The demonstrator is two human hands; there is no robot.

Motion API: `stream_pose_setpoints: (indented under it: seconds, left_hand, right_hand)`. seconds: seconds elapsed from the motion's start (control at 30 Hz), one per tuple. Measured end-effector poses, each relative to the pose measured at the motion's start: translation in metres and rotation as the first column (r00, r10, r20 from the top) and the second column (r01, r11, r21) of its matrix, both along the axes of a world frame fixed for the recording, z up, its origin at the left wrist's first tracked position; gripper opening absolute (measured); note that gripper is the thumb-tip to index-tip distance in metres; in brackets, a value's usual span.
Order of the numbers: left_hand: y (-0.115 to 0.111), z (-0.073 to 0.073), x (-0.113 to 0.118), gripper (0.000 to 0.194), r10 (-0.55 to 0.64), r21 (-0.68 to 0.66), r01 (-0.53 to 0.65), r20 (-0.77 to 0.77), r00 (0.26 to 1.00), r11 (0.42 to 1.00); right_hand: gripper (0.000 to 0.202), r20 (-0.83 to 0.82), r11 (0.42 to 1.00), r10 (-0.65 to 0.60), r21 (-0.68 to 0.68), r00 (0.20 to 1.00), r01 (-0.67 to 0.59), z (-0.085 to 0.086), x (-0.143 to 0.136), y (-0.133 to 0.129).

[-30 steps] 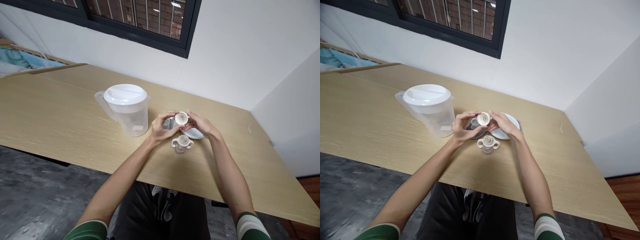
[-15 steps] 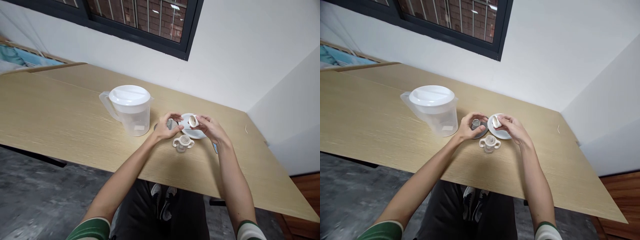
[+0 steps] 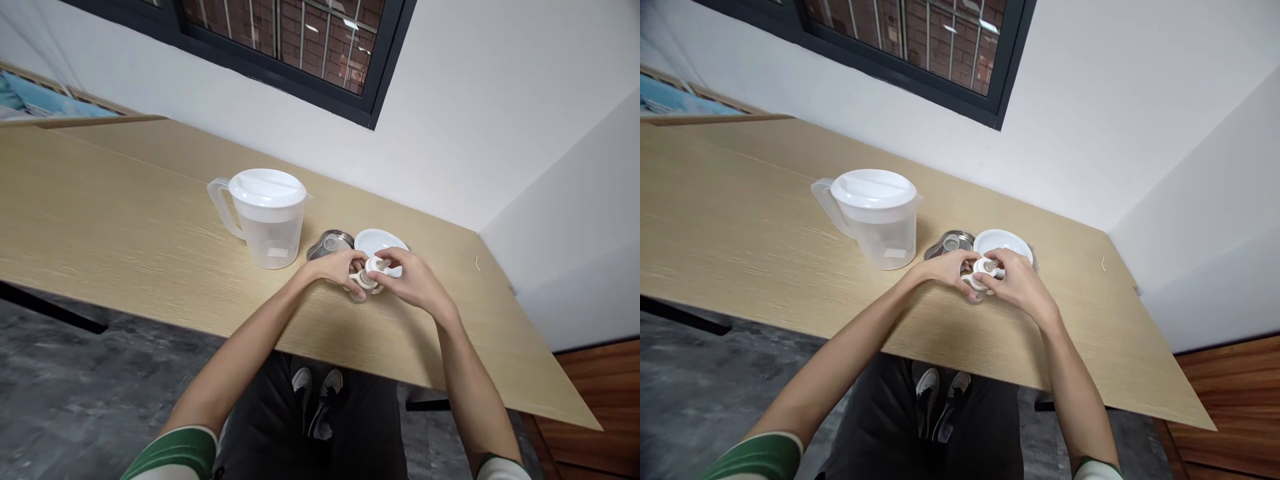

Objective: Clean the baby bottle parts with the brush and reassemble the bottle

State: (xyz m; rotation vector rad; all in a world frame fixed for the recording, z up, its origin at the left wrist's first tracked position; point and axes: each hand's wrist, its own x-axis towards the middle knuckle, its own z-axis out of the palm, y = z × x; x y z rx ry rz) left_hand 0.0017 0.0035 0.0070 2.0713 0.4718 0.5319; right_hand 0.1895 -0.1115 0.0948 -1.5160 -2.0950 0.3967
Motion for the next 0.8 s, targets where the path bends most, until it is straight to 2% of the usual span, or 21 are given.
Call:
stream_pose_setpoints:
  seconds: [0.27,0.47,0.63,0.8]
  left_hand:
    - [-0.001,0.0,0.002,0.06,0.023,0.021,-0.023,-0.028,0.999,1.0]
    - [0.0,-0.003,0.002,0.056,0.001,-0.021,-0.001,-0.033,0.999,1.0]
    - [-0.003,-0.001,0.002,0.051,0.002,-0.044,-0.003,-0.026,1.0,0.999]
    - [-0.004,0.0,0.002,0.053,0.0,-0.128,-0.001,-0.005,1.0,0.992]
  right_hand:
    - [0.027,0.269,0.999,0.016,-0.031,0.963,-0.008,-0.008,-0.012,0.005]
    - [0.03,0.295,0.998,0.015,-0.059,0.955,0.003,-0.014,-0.009,0.011]
    - [0.034,0.284,0.986,0.113,-0.148,0.952,-0.073,-0.01,-0.001,0.015]
    - [0.032,0.336,0.978,0.181,-0.158,0.925,-0.134,-0.004,0.006,0.024]
